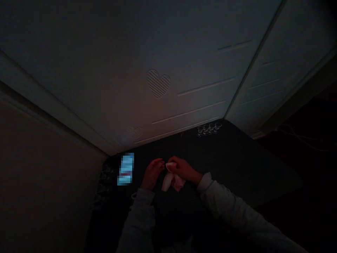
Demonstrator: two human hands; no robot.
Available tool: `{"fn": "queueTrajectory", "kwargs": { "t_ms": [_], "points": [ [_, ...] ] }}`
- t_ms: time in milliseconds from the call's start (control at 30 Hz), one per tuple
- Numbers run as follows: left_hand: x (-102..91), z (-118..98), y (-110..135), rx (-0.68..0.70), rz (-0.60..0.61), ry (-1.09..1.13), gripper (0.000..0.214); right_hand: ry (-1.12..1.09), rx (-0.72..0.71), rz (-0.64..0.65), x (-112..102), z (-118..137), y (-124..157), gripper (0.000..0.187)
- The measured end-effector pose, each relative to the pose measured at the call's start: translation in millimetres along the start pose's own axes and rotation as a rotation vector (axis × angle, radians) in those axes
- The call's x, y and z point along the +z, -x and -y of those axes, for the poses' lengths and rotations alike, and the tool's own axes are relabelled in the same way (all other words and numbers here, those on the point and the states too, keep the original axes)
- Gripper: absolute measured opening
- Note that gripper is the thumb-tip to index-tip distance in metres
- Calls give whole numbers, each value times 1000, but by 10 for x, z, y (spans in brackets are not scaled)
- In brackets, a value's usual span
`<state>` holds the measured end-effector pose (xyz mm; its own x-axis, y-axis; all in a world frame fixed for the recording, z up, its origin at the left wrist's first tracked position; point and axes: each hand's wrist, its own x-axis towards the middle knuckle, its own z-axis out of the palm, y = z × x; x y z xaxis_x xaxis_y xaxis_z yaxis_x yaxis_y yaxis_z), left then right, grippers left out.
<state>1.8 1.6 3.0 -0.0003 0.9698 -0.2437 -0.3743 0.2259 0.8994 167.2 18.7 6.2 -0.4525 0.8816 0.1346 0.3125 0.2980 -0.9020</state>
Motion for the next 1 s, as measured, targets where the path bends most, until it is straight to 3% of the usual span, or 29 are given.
{"fn": "queueTrajectory", "kwargs": {
  "t_ms": [367, 767, 1000],
  "points": [
    [-29, 17, -31, -6, -8, 3, 28, -6, 15, 5, 10, -15, -3, 21],
    [-35, 19, -32, -1, 17, 25, 26, -7, -10, 76, -23, 4, -8, 35],
    [-16, 9, -26, -11, -5, 13, 27, -7, -13, 43, 3, 0, 3, 23]
  ]
}}
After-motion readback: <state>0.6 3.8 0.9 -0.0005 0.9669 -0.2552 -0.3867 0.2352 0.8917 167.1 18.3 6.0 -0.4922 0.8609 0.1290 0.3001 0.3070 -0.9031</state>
